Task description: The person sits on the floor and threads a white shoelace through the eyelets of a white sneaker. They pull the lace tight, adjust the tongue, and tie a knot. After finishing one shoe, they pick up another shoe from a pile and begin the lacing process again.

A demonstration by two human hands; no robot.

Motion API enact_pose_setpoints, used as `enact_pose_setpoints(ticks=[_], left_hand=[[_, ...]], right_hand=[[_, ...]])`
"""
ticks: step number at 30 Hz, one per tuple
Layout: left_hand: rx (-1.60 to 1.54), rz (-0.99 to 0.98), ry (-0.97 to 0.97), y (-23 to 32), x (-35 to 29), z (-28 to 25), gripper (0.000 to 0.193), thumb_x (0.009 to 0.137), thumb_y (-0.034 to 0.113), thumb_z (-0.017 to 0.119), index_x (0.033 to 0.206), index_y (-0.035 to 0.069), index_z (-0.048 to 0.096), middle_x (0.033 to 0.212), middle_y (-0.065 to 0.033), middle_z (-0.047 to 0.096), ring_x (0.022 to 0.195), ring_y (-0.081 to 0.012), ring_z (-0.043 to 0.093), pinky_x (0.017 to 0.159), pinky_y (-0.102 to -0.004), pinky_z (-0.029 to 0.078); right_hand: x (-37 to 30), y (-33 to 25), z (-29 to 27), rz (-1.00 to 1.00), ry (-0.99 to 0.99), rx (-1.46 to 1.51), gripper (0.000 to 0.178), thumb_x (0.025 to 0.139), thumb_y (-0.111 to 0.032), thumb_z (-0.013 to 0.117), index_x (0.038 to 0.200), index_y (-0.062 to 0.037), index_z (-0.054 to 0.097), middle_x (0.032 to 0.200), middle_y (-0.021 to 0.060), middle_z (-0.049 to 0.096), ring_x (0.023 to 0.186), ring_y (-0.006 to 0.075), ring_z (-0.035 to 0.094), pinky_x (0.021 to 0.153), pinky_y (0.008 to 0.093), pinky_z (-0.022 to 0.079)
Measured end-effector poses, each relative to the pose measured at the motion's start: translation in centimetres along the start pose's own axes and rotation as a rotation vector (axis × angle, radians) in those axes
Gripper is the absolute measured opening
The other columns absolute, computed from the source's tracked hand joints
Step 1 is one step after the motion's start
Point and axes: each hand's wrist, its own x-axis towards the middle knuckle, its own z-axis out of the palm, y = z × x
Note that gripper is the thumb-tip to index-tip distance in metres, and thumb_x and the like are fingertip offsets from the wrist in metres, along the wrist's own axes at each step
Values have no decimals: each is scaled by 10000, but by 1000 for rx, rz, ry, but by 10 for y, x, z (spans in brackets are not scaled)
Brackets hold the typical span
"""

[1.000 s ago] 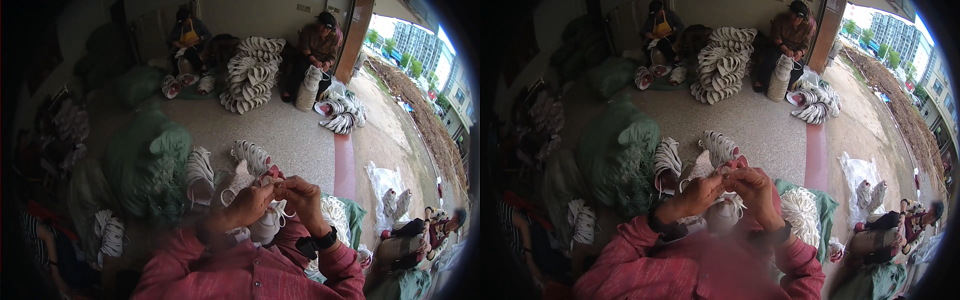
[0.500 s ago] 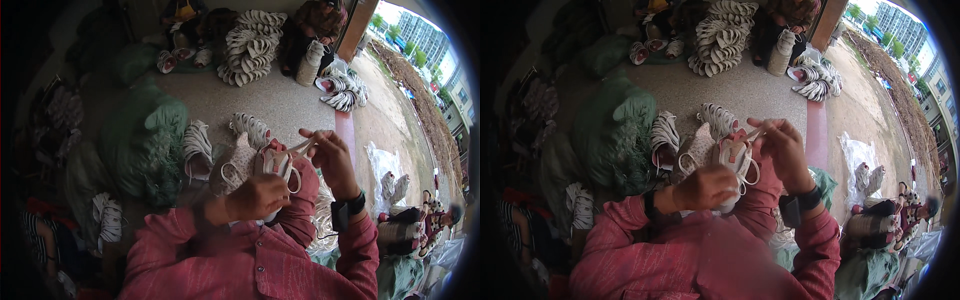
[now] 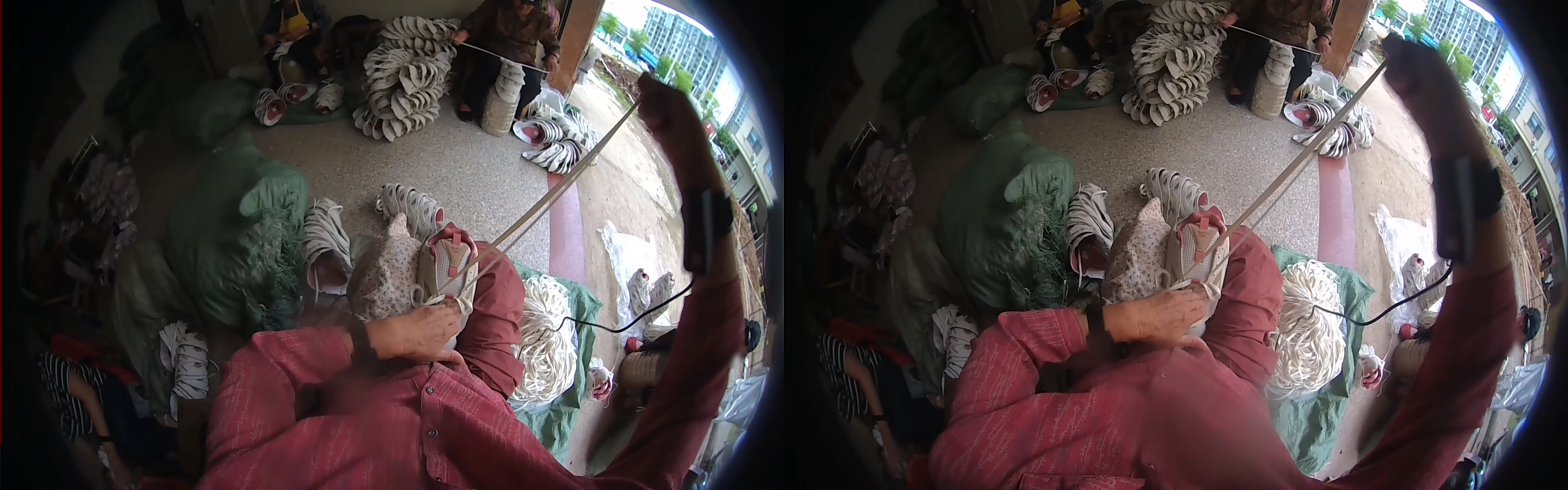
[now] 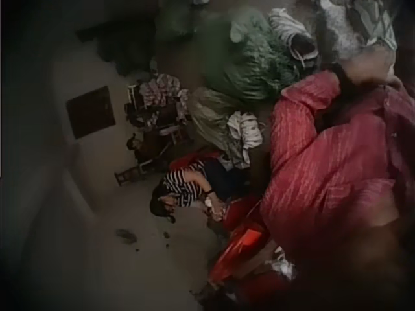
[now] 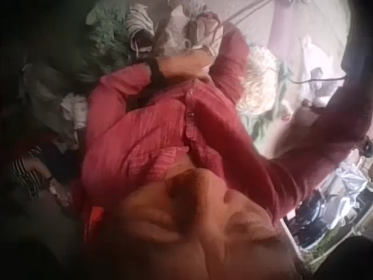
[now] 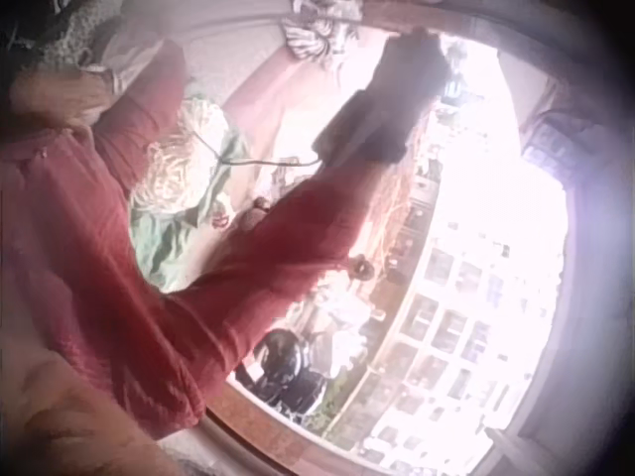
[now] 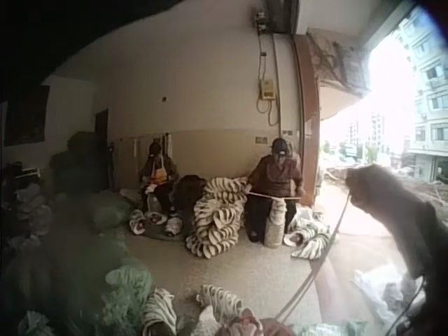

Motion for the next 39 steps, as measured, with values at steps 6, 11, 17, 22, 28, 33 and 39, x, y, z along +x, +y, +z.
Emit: enact_pose_setpoints(ticks=[6, 11, 17, 22, 28, 33, 39], left_hand=[[3, 4, -12, -1, 1, -4, 678, 883, 587, 561, 1030, -72, 627, 1097, -209, 612, 1097, -334, 571, 975, -385, 455], [-42, 12, 47, -2, -1, -4, 657, 863, 573, 601, 1030, -62, 624, 1088, -215, 608, 1127, -338, 564, 967, -385, 464], [-170, 56, 12, -10, -8, -8, 524, 850, 414, 697, 1104, -34, 596, 1173, -172, 613, 1139, -335, 584, 993, -369, 468], [-467, -114, 330, -33, -18, -30, 379, 793, 66, 710, 1159, 71, 614, 1256, -131, 607, 1191, -316, 569, 1042, -407, 443], [-150, -113, 497, -76, -5, -46, 399, 765, -18, 623, 1152, 77, 617, 1378, -93, 544, 1309, -319, 476, 1115, -428, 374], [-239, -110, 380, -87, 6, -36, 375, 770, -19, 613, 1134, 76, 615, 1437, -90, 512, 1357, -326, 440, 1150, -424, 334], [-350, -150, 307, -86, 1, -36, 199, 771, 32, 689, 960, 70, 642, 1468, -106, 489, 1419, -325, 373, 1158, -416, 329]], right_hand=[[72, 6, -113, -247, 84, -309, 117, 999, -183, 501, 954, -82, 540, 682, -102, 365, 555, 14, 318, 482, 197, 231], [83, 30, -165, -243, 154, -347, 166, 984, -165, 526, 1079, -32, 554, 701, -100, 384, 568, 16, 341, 498, 194, 244], [53, 87, -144, 168, 50, 270, 320, 966, -153, 566, 1240, 13, 559, 760, -78, 457, 610, 27, 400, 546, 189, 303], [-48, 81, -37, 147, -158, 412, 486, 957, -189, 554, 1392, 8, 464, 857, -8, 569, 610, 46, 446, 533, 187, 359], [-244, 48, 157, 368, -874, 563, 217, 846, -14, 677, 1063, -5, 674, 870, 46, 682, 761, 112, 652, 665, 274, 540], [-295, 43, 210, 191, -743, 66, 170, 899, -177, 666, 997, -39, 650, 883, 147, 679, 808, 336, 676, 667, 383, 528], [-305, 54, 212, 40, -796, -135, 179, 936, -216, 598, 966, -44, 562, 883, 131, 657, 785, 339, 667, 646, 425, 519]])
